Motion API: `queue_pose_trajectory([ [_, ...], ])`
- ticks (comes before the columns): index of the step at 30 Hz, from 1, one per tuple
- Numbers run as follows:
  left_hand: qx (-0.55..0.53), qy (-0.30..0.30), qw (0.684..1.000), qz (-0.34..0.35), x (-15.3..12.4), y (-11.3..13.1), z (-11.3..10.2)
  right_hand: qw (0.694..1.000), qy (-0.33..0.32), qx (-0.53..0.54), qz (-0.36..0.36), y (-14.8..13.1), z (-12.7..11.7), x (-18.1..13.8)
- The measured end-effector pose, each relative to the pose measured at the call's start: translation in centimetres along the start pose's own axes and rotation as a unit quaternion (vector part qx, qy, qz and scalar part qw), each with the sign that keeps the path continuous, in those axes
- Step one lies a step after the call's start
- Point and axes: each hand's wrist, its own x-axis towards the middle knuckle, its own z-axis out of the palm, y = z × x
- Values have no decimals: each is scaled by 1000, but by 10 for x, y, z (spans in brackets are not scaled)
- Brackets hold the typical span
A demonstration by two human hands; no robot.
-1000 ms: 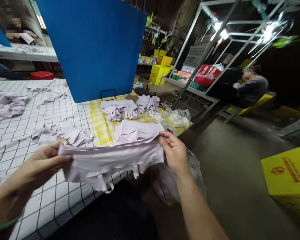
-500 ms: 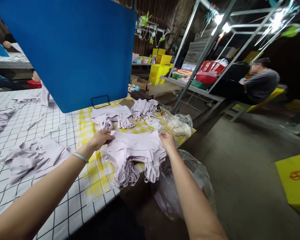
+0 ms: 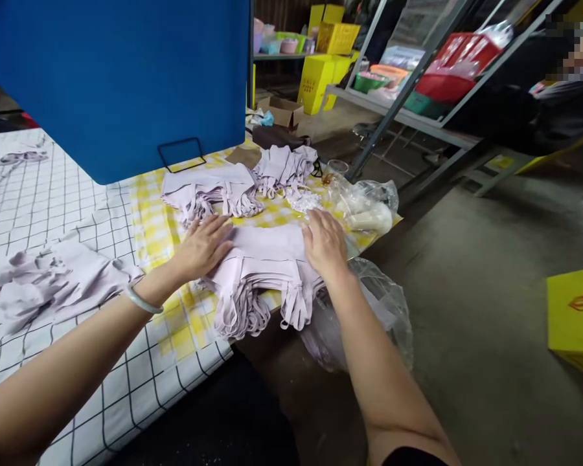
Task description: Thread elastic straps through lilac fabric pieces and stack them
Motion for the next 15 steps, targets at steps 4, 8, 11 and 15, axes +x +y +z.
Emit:
queue_pose_trajectory([
  [4,35,-102,994,-29,-6,0,20,989,-145,21,-19,11,28,-3],
  [8,18,-82,996,-41,-8,0,20,982,-187,11,-10,16,32,-2],
  [11,-18,56,998,-35,-33,23,7,985,-172,-11,11,4,6,-8],
  [15,-74,173,982,28,-96,74,-3,997,-49,35,-41,-35,-26,-21],
])
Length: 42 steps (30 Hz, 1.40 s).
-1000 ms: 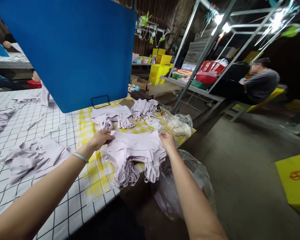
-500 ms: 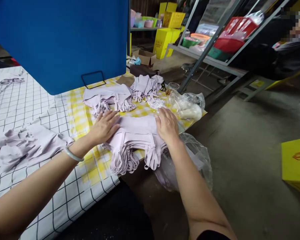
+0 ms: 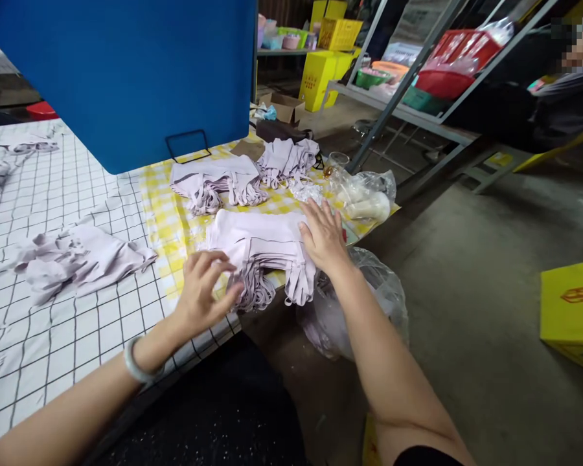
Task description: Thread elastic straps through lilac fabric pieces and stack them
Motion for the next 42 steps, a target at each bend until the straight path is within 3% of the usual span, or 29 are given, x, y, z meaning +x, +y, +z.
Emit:
queue_pose_trajectory([
  [3,-1,-25,1000,-17,-32,24,-1,993,-57,77,-63,-32,1,10],
  [5,-15,-41,998,-45,-42,26,1,987,-99,110,-62,-43,2,21],
  [6,-28,-46,997,-59,-45,24,0,987,-89,122,-56,-45,0,24],
  [8,-50,-37,995,-78,-44,20,-7,990,-5,138,-35,-40,-11,16],
  [11,-46,6,997,-66,-20,18,-17,979,143,142,30,-28,-30,-30],
  [13,-32,1,999,-16,15,20,-15,976,150,142,70,-24,-32,-74],
  [16,-4,-97,993,73,81,24,13,974,109,165,110,-27,-12,-127],
  [19,32,-283,958,29,130,22,55,967,89,184,150,-30,10,-148],
  [21,38,-367,929,-15,143,19,77,966,67,198,152,-26,15,-151],
  [23,40,-395,917,-33,143,18,88,965,39,220,140,-21,12,-154],
  [25,41,-399,915,-35,135,22,84,959,33,247,138,-20,5,-159],
  [27,30,-363,931,-18,121,27,71,948,93,254,168,-26,-3,-160],
  [28,20,-310,951,2,112,27,62,938,150,246,192,-33,-6,-158],
  [30,10,-158,987,17,89,16,40,918,245,242,197,-55,-11,-144],
  [32,27,-24,999,-36,55,-12,10,915,266,270,139,-90,-12,-120],
  [34,71,70,987,-129,9,-52,-30,933,198,298,34,-138,-5,-88],
  [36,129,120,957,-229,-40,-95,-75,946,38,308,-96,-196,15,-54],
  [38,161,105,930,-313,-80,-132,-113,937,-126,264,-191,-252,46,-21],
  [39,151,80,926,-338,-94,-146,-126,939,-172,211,-208,-277,64,-7],
  [42,83,28,930,-357,-111,-169,-144,949,-213,93,-215,-332,114,22],
])
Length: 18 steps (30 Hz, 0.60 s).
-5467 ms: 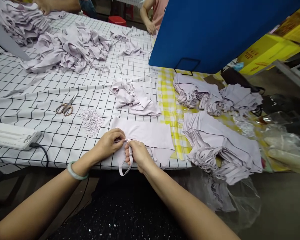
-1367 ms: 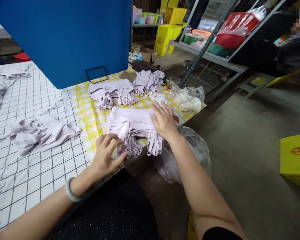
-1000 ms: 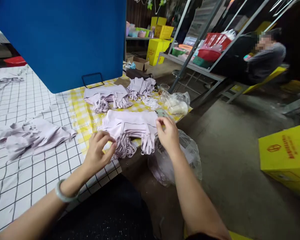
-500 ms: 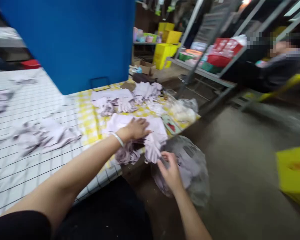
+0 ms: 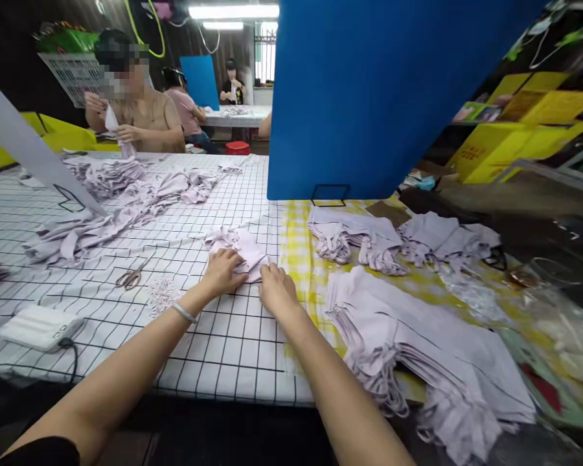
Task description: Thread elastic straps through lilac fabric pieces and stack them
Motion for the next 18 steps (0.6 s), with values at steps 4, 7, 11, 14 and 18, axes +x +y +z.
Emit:
queue_pose_trajectory([
  [4,-84,3,996,-8,10,6,-3,999,18,-22,14,-5,18,22],
  [7,-199,14,979,-45,6,18,-22,994,97,59,2,2,-1,-2],
  [11,-584,-27,801,-127,-27,39,-64,941,154,302,-24,-1,-43,-52],
  [14,-676,-63,719,-147,-58,63,-91,913,88,398,-31,-18,-60,-76],
  [18,-657,-86,737,-130,-86,91,-119,881,-72,463,-67,-41,-64,-91],
])
